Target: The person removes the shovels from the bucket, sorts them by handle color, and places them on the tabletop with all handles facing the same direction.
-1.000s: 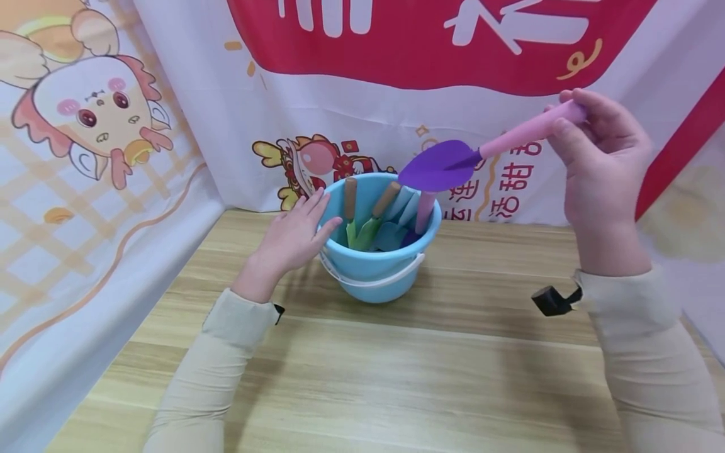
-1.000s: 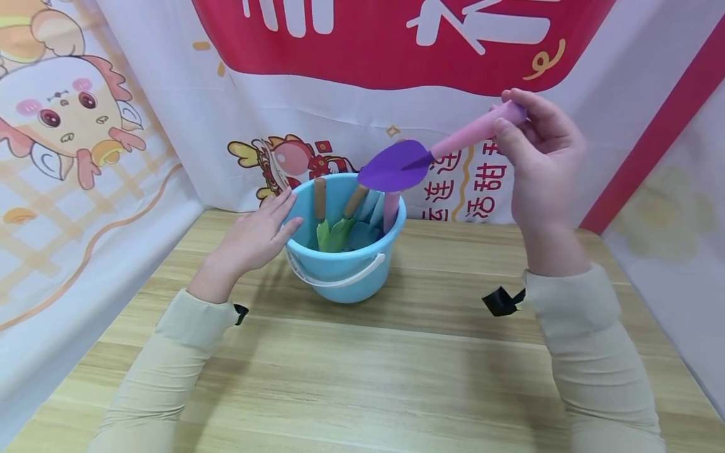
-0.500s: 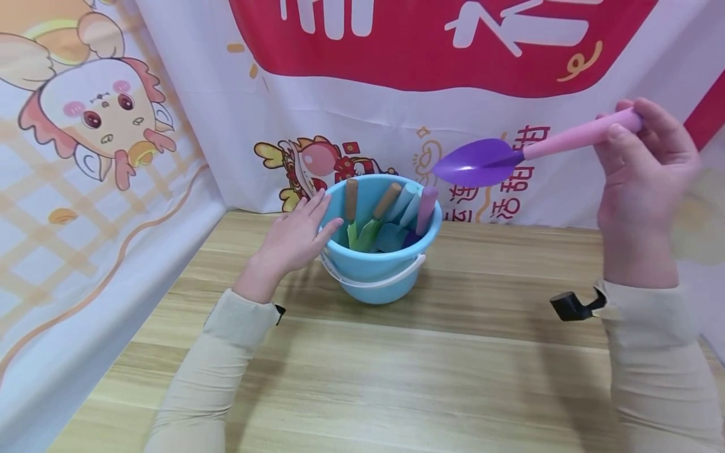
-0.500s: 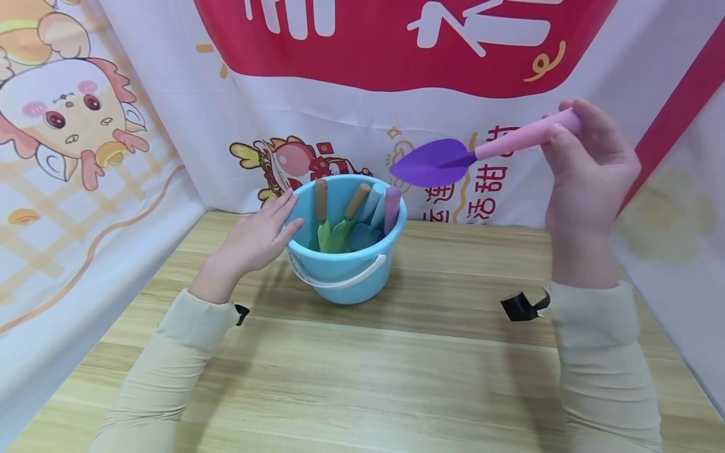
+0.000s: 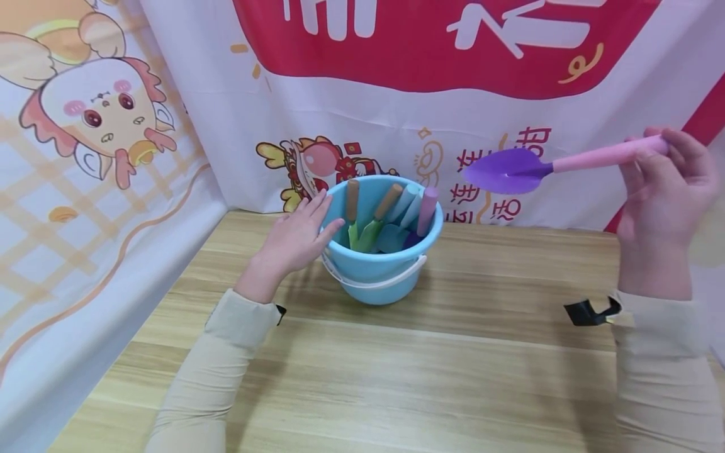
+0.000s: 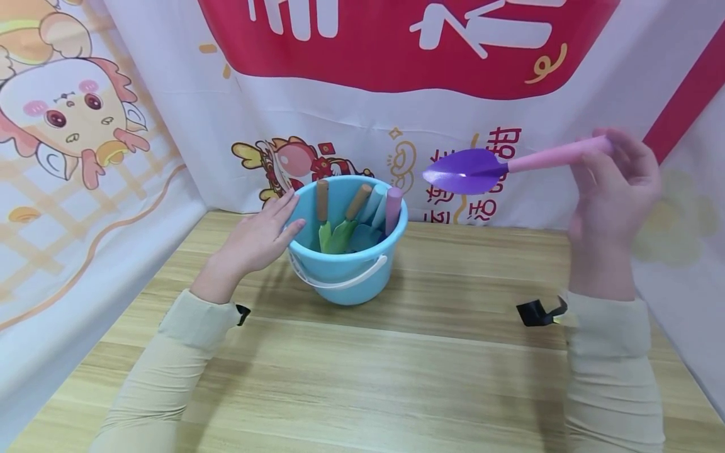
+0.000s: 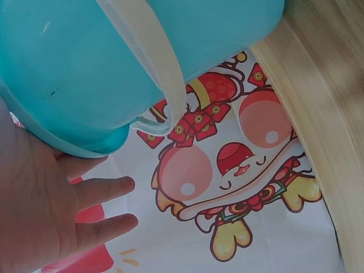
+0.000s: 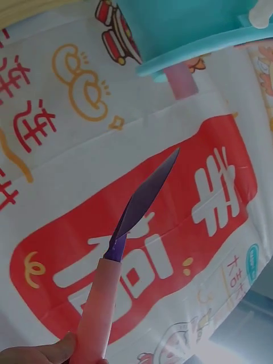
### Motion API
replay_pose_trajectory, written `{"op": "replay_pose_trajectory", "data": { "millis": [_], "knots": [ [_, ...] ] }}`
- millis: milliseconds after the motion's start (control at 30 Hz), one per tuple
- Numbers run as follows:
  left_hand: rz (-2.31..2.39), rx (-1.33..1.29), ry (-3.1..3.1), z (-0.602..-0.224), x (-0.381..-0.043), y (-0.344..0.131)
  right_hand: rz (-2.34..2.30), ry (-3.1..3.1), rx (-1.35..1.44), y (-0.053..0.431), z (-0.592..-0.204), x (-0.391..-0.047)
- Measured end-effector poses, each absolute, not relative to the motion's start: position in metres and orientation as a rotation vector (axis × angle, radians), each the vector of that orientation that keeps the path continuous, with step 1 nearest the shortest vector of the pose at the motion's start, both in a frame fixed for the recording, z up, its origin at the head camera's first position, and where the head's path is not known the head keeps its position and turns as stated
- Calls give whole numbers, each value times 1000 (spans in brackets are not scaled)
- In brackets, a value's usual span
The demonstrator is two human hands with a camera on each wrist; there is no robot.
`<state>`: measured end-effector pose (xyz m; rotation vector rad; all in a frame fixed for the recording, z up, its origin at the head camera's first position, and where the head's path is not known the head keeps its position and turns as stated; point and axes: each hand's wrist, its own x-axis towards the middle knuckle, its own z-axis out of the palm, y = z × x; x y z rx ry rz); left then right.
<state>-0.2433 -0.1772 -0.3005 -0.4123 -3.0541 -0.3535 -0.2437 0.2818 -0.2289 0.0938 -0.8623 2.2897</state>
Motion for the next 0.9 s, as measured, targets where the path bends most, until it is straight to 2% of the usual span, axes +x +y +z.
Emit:
{"op": "replay_pose_trajectory", "data": {
  "millis": [533,900],
  "knots": [
    [-346,-413,-3064,-300,-245,-176,2436,-784,-102,314,-266,-256],
    [-352,-409,-3057,-300,-243,-176,2586,-644,-139,321,-300,-272]
  ]
}}
